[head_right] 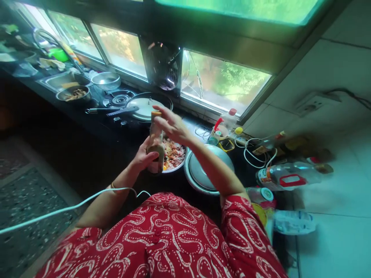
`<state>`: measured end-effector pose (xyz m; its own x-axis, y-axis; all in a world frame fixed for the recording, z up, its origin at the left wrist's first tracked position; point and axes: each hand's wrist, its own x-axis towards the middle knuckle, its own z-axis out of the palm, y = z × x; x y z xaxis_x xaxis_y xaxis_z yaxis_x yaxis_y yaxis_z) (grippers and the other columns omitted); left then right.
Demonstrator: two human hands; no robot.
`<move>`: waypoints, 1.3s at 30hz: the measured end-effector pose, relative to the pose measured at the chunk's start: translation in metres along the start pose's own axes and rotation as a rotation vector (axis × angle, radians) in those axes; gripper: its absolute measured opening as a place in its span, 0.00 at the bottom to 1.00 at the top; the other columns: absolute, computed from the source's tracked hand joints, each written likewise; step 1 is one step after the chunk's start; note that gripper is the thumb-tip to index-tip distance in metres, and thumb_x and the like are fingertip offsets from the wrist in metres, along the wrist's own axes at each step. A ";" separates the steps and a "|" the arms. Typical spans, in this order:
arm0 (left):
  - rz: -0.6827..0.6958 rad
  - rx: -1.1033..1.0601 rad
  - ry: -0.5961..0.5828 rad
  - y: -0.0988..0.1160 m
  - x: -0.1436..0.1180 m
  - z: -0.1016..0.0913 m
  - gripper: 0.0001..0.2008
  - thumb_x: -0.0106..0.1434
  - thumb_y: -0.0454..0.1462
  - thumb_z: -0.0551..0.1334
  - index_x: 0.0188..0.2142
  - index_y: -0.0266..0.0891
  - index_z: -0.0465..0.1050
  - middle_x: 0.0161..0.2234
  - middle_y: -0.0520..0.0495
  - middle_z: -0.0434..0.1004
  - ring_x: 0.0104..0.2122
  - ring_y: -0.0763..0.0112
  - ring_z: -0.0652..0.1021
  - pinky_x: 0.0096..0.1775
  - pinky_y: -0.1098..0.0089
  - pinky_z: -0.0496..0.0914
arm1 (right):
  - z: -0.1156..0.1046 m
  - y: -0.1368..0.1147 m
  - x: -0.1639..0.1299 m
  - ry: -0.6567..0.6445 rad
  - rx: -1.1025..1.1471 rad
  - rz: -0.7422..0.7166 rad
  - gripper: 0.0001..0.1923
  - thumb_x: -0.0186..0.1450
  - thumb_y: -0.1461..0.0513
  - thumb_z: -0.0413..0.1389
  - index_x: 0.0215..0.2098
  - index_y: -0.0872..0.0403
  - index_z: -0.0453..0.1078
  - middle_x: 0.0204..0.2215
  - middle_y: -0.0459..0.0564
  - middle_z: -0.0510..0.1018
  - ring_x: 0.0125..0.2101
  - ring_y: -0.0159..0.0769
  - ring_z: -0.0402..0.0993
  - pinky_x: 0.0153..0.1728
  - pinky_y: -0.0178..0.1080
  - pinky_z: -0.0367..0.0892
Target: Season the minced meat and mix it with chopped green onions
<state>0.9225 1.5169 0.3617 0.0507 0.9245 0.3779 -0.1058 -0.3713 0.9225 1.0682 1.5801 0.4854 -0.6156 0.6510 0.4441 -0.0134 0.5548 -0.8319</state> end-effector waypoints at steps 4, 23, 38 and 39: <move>-0.129 -0.037 0.146 -0.013 -0.034 0.002 0.37 0.57 0.49 0.64 0.62 0.41 0.55 0.44 0.41 0.74 0.39 0.60 0.78 0.42 0.62 0.73 | 0.061 0.033 0.000 0.069 0.548 0.150 0.24 0.61 0.54 0.50 0.55 0.48 0.58 0.36 0.45 0.74 0.34 0.34 0.72 0.38 0.39 0.71; 0.062 0.754 0.050 -0.018 -0.085 -0.060 0.32 0.55 0.45 0.66 0.57 0.40 0.63 0.43 0.44 0.74 0.39 0.62 0.76 0.42 0.65 0.71 | 0.077 0.039 -0.006 -0.223 0.697 0.657 0.11 0.60 0.57 0.55 0.33 0.57 0.72 0.31 0.53 0.80 0.33 0.38 0.76 0.33 0.37 0.71; 0.088 1.612 -0.147 -0.039 -0.040 -0.136 0.29 0.66 0.50 0.53 0.61 0.35 0.59 0.45 0.36 0.71 0.41 0.56 0.73 0.40 0.64 0.66 | -0.008 0.098 -0.176 0.563 0.430 0.643 0.18 0.59 0.48 0.55 0.37 0.51 0.74 0.36 0.51 0.80 0.39 0.38 0.76 0.42 0.40 0.69; 0.096 1.644 -0.162 -0.039 -0.035 -0.138 0.29 0.66 0.49 0.53 0.61 0.36 0.59 0.44 0.36 0.71 0.41 0.56 0.73 0.39 0.64 0.65 | -0.009 0.101 -0.187 0.595 0.430 0.651 0.18 0.58 0.47 0.56 0.37 0.51 0.74 0.35 0.51 0.80 0.39 0.38 0.76 0.42 0.40 0.69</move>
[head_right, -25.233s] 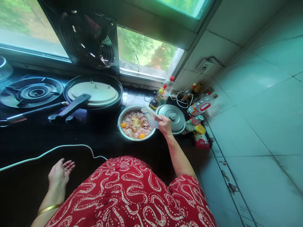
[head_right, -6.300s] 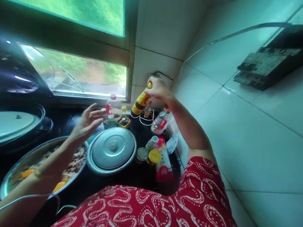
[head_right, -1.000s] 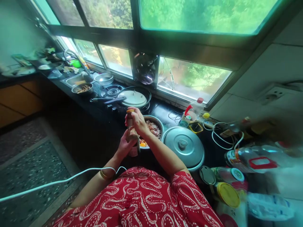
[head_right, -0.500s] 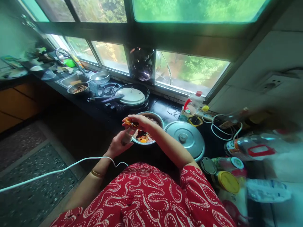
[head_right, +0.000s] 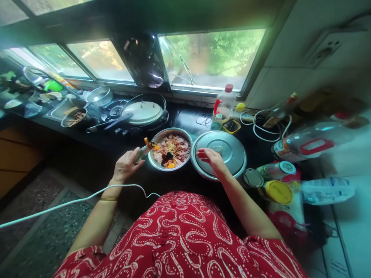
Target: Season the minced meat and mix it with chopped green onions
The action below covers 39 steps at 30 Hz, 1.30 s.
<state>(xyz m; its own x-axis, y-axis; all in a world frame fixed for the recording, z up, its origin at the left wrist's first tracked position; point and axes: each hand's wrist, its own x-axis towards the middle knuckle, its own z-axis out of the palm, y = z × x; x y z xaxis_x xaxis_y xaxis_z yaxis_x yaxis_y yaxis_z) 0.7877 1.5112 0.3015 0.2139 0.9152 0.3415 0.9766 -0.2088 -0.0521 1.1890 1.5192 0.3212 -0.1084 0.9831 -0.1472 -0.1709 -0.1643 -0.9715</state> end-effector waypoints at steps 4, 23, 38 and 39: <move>0.056 0.126 -0.042 -0.007 0.016 -0.002 0.28 0.66 0.48 0.52 0.62 0.36 0.59 0.44 0.36 0.70 0.39 0.57 0.73 0.38 0.64 0.64 | -0.022 0.018 -0.013 0.093 0.034 0.006 0.20 0.58 0.46 0.56 0.37 0.51 0.75 0.35 0.51 0.80 0.38 0.37 0.76 0.40 0.40 0.69; 0.166 0.247 -0.149 -0.009 0.045 -0.001 0.27 0.65 0.44 0.53 0.61 0.37 0.61 0.40 0.38 0.70 0.35 0.58 0.71 0.33 0.66 0.61 | -0.040 0.030 -0.019 0.187 0.116 -0.025 0.20 0.58 0.45 0.56 0.37 0.51 0.75 0.34 0.50 0.80 0.37 0.37 0.76 0.40 0.40 0.70; 0.214 0.324 -0.150 -0.009 0.052 0.000 0.27 0.65 0.45 0.54 0.61 0.38 0.61 0.38 0.39 0.70 0.34 0.59 0.71 0.31 0.66 0.60 | -0.046 0.035 -0.020 0.217 0.187 -0.020 0.19 0.57 0.46 0.58 0.37 0.51 0.76 0.33 0.48 0.80 0.36 0.35 0.75 0.38 0.37 0.68; 0.216 0.337 -0.152 -0.009 0.052 0.000 0.27 0.65 0.45 0.54 0.61 0.38 0.61 0.38 0.39 0.70 0.34 0.59 0.71 0.31 0.66 0.60 | -0.046 0.035 -0.021 0.219 0.190 -0.020 0.19 0.57 0.46 0.58 0.36 0.51 0.76 0.33 0.48 0.80 0.36 0.35 0.75 0.38 0.37 0.68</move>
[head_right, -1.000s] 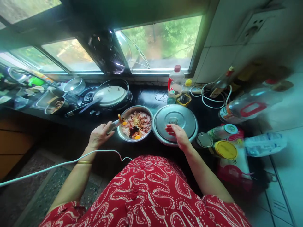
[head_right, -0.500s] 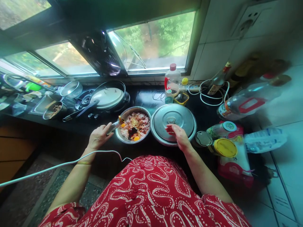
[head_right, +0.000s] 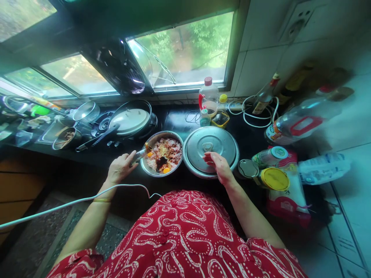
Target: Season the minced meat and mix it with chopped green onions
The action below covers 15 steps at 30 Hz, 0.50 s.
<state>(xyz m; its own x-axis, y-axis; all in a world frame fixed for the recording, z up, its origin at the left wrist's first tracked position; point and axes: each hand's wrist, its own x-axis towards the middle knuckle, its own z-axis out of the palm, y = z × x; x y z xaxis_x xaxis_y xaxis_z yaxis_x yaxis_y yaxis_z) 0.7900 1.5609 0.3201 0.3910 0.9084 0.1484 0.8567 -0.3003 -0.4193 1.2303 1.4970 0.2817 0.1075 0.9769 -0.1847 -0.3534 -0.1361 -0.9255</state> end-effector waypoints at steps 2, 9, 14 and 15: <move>0.004 0.019 0.002 0.000 0.000 0.000 0.27 0.65 0.46 0.54 0.61 0.38 0.61 0.39 0.39 0.70 0.33 0.60 0.71 0.31 0.66 0.60 | 0.000 0.000 -0.001 0.003 0.007 0.001 0.20 0.57 0.45 0.58 0.36 0.51 0.76 0.33 0.48 0.80 0.36 0.35 0.75 0.38 0.37 0.68; 0.020 0.062 0.013 0.000 0.000 -0.001 0.27 0.66 0.45 0.54 0.61 0.38 0.61 0.39 0.41 0.70 0.33 0.60 0.71 0.31 0.65 0.60 | -0.003 0.002 -0.003 0.009 0.023 0.003 0.20 0.56 0.45 0.59 0.36 0.50 0.76 0.33 0.48 0.80 0.36 0.35 0.75 0.38 0.37 0.68; 0.037 0.077 -0.005 -0.002 0.000 0.000 0.26 0.66 0.45 0.54 0.61 0.38 0.61 0.38 0.41 0.69 0.33 0.59 0.70 0.30 0.65 0.59 | -0.005 0.002 -0.004 0.016 0.028 0.009 0.20 0.56 0.45 0.59 0.36 0.50 0.76 0.33 0.48 0.80 0.36 0.35 0.75 0.38 0.37 0.68; 0.040 0.076 -0.012 -0.002 0.000 0.000 0.26 0.66 0.45 0.54 0.61 0.38 0.61 0.38 0.40 0.69 0.33 0.59 0.70 0.30 0.66 0.58 | -0.005 0.002 -0.004 0.018 0.031 0.010 0.20 0.56 0.45 0.59 0.36 0.50 0.76 0.33 0.48 0.81 0.36 0.35 0.75 0.38 0.37 0.68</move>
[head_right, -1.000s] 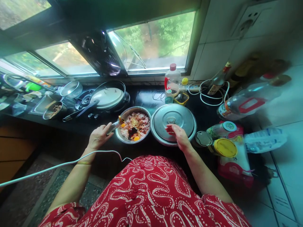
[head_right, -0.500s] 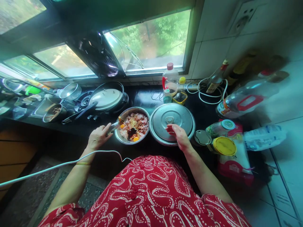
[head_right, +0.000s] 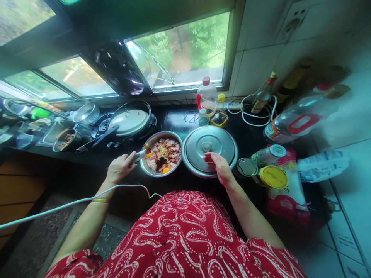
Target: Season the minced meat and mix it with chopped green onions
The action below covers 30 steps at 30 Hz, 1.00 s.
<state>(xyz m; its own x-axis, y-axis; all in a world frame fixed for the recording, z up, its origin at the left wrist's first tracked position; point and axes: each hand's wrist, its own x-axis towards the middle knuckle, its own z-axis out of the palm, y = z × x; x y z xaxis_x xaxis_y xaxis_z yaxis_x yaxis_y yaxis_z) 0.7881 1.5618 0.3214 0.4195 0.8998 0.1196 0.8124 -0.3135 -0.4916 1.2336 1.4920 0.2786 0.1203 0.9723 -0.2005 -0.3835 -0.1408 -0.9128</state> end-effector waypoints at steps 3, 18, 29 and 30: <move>-0.002 -0.005 -0.019 -0.001 -0.001 0.000 0.26 0.66 0.44 0.54 0.61 0.38 0.61 0.38 0.40 0.68 0.34 0.58 0.70 0.30 0.66 0.58 | -0.001 0.001 0.000 0.005 0.010 -0.002 0.20 0.55 0.45 0.59 0.36 0.50 0.76 0.33 0.48 0.81 0.36 0.35 0.75 0.38 0.37 0.67; -0.008 0.012 -0.059 0.000 -0.004 -0.003 0.27 0.66 0.45 0.54 0.62 0.38 0.60 0.38 0.40 0.68 0.34 0.58 0.71 0.31 0.65 0.59 | -0.004 0.002 -0.004 0.009 0.005 0.000 0.19 0.56 0.45 0.59 0.36 0.50 0.76 0.32 0.48 0.80 0.36 0.35 0.75 0.38 0.37 0.68; -0.017 0.020 -0.082 0.000 -0.006 -0.004 0.27 0.67 0.45 0.52 0.63 0.39 0.58 0.38 0.40 0.68 0.34 0.57 0.71 0.31 0.64 0.60 | -0.006 0.002 -0.007 0.029 0.004 -0.005 0.21 0.55 0.45 0.59 0.35 0.51 0.76 0.32 0.49 0.80 0.37 0.36 0.75 0.38 0.38 0.68; -0.017 0.017 -0.087 0.000 -0.006 -0.005 0.27 0.67 0.45 0.52 0.63 0.39 0.58 0.38 0.39 0.68 0.34 0.57 0.71 0.31 0.64 0.60 | -0.006 0.002 -0.007 0.030 0.004 -0.005 0.21 0.55 0.45 0.59 0.35 0.51 0.76 0.32 0.49 0.80 0.37 0.36 0.75 0.38 0.38 0.68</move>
<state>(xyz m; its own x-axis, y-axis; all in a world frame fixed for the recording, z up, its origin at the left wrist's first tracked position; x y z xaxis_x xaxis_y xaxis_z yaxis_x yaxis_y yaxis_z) 0.7876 1.5554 0.3249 0.3687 0.9280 0.0534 0.8118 -0.2935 -0.5048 1.2376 1.4834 0.2759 0.1496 0.9668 -0.2071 -0.3869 -0.1355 -0.9121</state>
